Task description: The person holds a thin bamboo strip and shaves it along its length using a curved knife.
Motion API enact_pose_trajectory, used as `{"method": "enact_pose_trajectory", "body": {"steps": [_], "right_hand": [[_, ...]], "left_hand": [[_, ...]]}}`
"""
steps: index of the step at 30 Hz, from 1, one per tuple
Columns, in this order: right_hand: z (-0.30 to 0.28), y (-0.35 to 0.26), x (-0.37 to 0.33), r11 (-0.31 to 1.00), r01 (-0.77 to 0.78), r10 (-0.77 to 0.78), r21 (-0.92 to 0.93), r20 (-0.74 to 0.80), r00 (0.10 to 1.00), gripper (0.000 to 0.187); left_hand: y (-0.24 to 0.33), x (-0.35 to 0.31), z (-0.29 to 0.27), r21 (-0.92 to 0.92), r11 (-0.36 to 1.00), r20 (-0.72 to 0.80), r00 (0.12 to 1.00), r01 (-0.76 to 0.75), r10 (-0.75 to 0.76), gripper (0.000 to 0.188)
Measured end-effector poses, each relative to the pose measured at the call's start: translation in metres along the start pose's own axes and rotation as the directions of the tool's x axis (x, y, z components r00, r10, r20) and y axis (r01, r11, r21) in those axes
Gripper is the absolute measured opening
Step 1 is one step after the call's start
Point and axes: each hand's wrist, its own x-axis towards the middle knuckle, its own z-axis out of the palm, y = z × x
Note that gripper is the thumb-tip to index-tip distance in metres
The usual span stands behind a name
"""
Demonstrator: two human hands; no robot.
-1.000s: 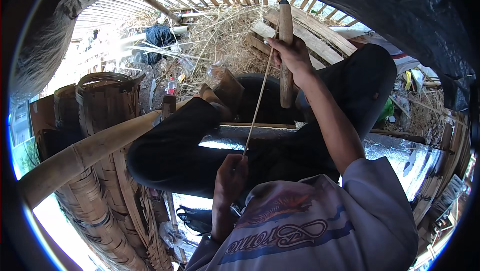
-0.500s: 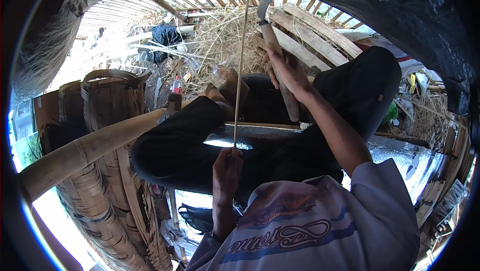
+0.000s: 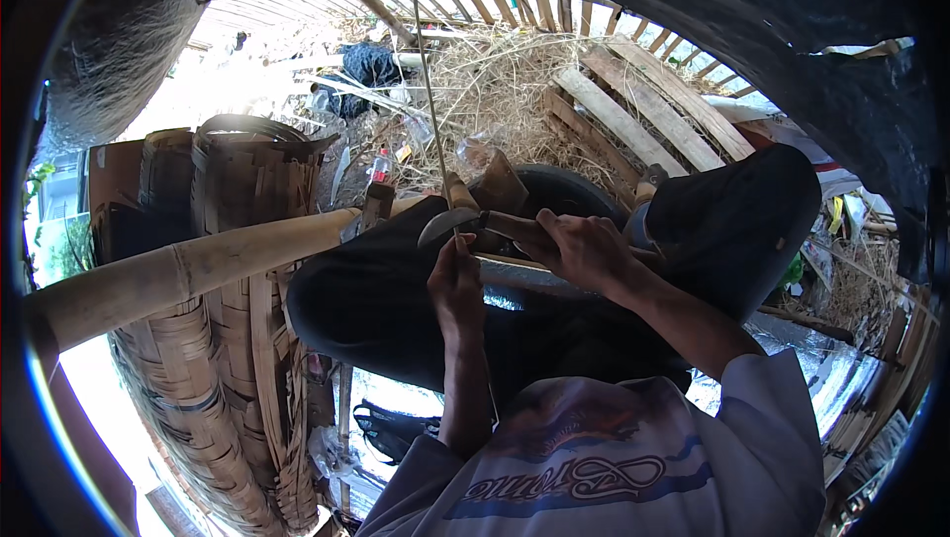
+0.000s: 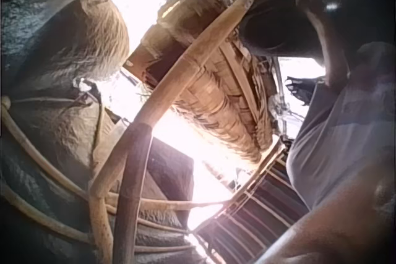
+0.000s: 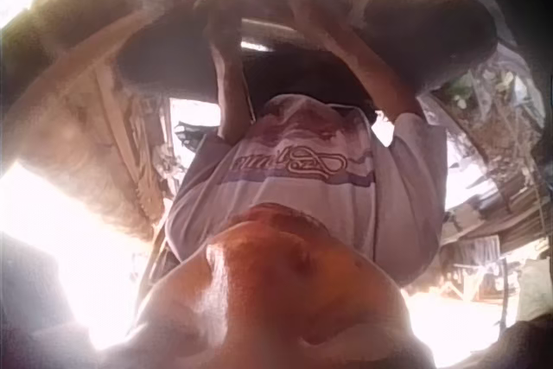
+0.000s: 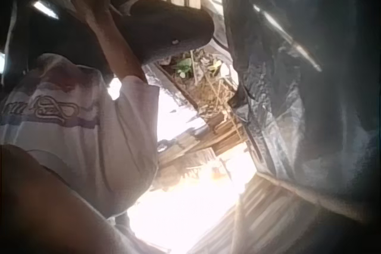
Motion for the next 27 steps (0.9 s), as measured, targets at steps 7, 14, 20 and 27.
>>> {"method": "enact_pose_trajectory", "body": {"steps": [7, 14, 20, 27], "right_hand": [[-0.011, 0.005, 0.022, 0.995, -0.1, 0.102, 0.021, -0.134, 0.986, 0.041], [-0.021, 0.014, 0.04, 0.981, -0.19, 0.194, 0.039, -0.16, 0.968, 0.045], [-0.043, 0.059, 0.069, 0.439, -0.469, 0.599, 0.767, 0.14, 0.788, 0.054], [-0.027, 0.046, 0.042, 0.842, -0.297, 0.344, 0.451, -0.023, 0.939, 0.054]], "left_hand": [[-0.001, -0.003, 0.004, 0.132, 0.99, 0.019, 0.999, -0.042, 0.04, 0.022], [-0.009, -0.007, 0.006, 0.225, 0.974, 0.041, 0.999, -0.019, 0.01, 0.023], [-0.021, -0.005, 0.015, 0.218, 0.976, 0.175, 0.984, -0.013, -0.026, 0.024], [-0.011, 0.0, 0.014, -0.106, 0.987, 0.03, 0.993, 0.118, -0.116, 0.022]]}}
